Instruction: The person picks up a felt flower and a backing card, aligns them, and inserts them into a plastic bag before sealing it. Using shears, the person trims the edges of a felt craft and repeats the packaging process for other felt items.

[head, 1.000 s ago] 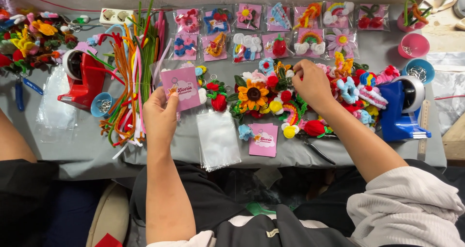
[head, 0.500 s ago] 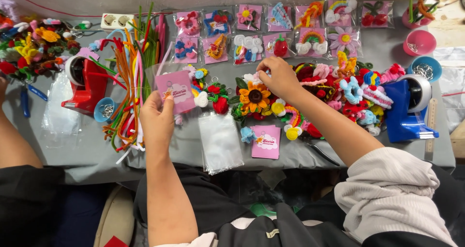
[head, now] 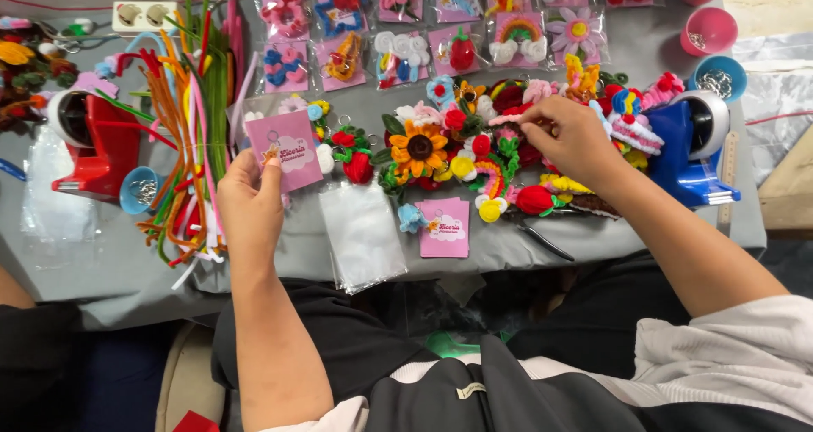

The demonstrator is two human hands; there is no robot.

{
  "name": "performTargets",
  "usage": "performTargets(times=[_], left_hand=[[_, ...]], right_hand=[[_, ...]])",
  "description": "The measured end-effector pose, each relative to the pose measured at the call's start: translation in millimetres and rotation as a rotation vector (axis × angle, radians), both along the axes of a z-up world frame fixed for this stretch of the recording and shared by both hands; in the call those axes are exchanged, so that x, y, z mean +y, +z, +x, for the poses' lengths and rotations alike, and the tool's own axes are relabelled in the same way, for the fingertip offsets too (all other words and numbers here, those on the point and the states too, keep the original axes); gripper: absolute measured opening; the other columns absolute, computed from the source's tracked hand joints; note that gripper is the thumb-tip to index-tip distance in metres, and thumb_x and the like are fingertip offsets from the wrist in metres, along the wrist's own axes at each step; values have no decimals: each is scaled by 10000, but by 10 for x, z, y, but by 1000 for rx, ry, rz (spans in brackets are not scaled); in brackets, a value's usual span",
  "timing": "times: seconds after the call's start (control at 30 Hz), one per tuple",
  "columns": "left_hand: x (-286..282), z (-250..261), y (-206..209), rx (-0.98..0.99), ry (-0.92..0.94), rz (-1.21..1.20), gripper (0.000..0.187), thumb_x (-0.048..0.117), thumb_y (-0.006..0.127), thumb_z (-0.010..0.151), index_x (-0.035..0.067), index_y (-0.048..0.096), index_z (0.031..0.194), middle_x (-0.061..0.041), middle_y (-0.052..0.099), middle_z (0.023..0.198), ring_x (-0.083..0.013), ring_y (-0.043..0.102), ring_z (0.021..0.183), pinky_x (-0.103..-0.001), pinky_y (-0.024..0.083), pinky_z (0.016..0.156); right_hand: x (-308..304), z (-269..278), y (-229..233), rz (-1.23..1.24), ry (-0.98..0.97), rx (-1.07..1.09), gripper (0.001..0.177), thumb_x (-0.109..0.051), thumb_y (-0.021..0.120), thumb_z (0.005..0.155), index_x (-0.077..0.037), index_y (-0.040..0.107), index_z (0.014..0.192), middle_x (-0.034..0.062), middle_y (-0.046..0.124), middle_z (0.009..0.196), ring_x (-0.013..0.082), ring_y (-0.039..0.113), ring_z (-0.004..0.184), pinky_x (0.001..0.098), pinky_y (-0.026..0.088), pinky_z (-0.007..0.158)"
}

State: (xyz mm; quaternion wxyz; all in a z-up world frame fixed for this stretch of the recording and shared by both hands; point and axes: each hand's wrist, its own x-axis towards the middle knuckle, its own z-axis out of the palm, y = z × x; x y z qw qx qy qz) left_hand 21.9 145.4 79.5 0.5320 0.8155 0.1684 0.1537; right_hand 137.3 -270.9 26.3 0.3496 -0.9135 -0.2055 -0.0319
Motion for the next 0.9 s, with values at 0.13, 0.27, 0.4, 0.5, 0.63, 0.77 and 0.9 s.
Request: performTargets(times=[0.13,0.27,0.4,0.5,0.63,0.77,0.9], left_hand=[[-70,10,-7,18,-10,-5,156,67,583,998,82,710,1087,-117,752,970,-148,696,876,-364,579,817],[-50,61,-27,84,-25,3,161,120,566,1016,95,695,1109,-41,695,943,-103,619,853,-297,505,734],[-86,77,-6,167,-30,-3,199,159,536,1022,100,687,1137,33,678,979,-60,583,889,-227,474,755],[-120,75,12,202,-38,34,193,173,543,1029,96,687,1133,21,683,962,-71,593,881,-242,488,740],[-133,81,6,224,-46,37,208,176,530,1030,97,676,1156,7,692,1002,-90,613,923,-259,498,775],[-130,95,-20,223,-43,50,239,170,530,1026,90,675,1198,-3,706,1040,-94,626,945,-260,504,806],[-145,100,-18,247,-44,87,195,187,538,1028,105,679,1135,16,695,988,-87,597,906,-261,477,781]], right_hand=[[-345,-62,88,5,-92,69,117,-83,715,967,-103,755,1076,108,683,918,220,615,785,344,503,784],[-467,-15,476,-27,-183,148,118,-52,675,1000,-45,732,1103,131,701,985,232,627,847,358,505,781],[-667,96,509,-140,-249,212,112,-48,624,1035,-27,710,1104,124,696,1026,248,611,893,409,500,765],[-850,160,419,-189,-325,223,160,-39,593,1038,-50,728,1122,171,688,991,285,614,910,450,497,687],[-1012,243,378,-254,-389,296,201,-32,566,1016,-107,737,1089,130,689,1009,258,619,904,436,513,697],[-993,235,421,-309,-386,415,235,-58,526,1017,-113,737,1105,129,717,1069,284,637,845,439,492,628],[-837,159,523,-265,-275,494,196,-55,557,1017,-51,749,1059,139,738,1075,273,664,1000,428,515,842]])
